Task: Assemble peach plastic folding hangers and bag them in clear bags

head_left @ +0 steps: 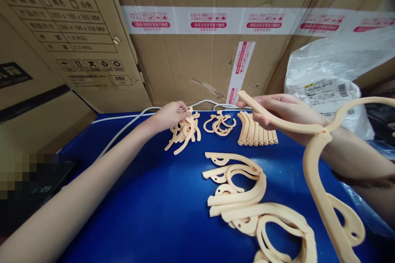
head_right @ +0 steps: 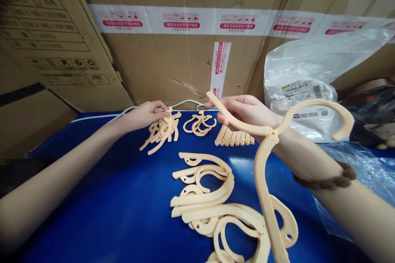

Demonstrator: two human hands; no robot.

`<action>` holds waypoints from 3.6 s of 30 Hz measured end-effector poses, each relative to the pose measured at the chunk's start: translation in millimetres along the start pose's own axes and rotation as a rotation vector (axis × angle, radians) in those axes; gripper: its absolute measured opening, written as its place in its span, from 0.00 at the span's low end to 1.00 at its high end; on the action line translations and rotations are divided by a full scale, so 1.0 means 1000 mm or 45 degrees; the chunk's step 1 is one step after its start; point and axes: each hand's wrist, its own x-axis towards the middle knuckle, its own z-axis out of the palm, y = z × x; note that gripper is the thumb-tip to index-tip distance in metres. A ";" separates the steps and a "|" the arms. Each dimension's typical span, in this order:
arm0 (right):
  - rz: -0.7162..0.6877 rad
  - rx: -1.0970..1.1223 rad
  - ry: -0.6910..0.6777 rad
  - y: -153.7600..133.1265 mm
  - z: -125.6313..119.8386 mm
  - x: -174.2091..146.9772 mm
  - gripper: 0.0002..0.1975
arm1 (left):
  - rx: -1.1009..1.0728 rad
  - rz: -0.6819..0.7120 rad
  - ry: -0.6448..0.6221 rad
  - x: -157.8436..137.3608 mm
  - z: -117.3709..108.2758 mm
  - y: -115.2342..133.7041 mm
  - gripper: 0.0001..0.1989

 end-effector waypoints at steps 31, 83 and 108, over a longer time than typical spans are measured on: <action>-0.497 -1.803 0.440 0.019 0.013 -0.005 0.20 | -1.399 -0.083 -0.795 -0.049 0.020 0.075 0.16; 0.315 -1.355 0.351 0.064 -0.032 0.034 0.17 | -0.798 -0.126 -0.264 -0.045 0.038 0.071 0.23; -0.128 -0.242 0.056 0.006 0.034 -0.004 0.14 | -1.004 0.006 -0.181 -0.051 0.028 0.089 0.12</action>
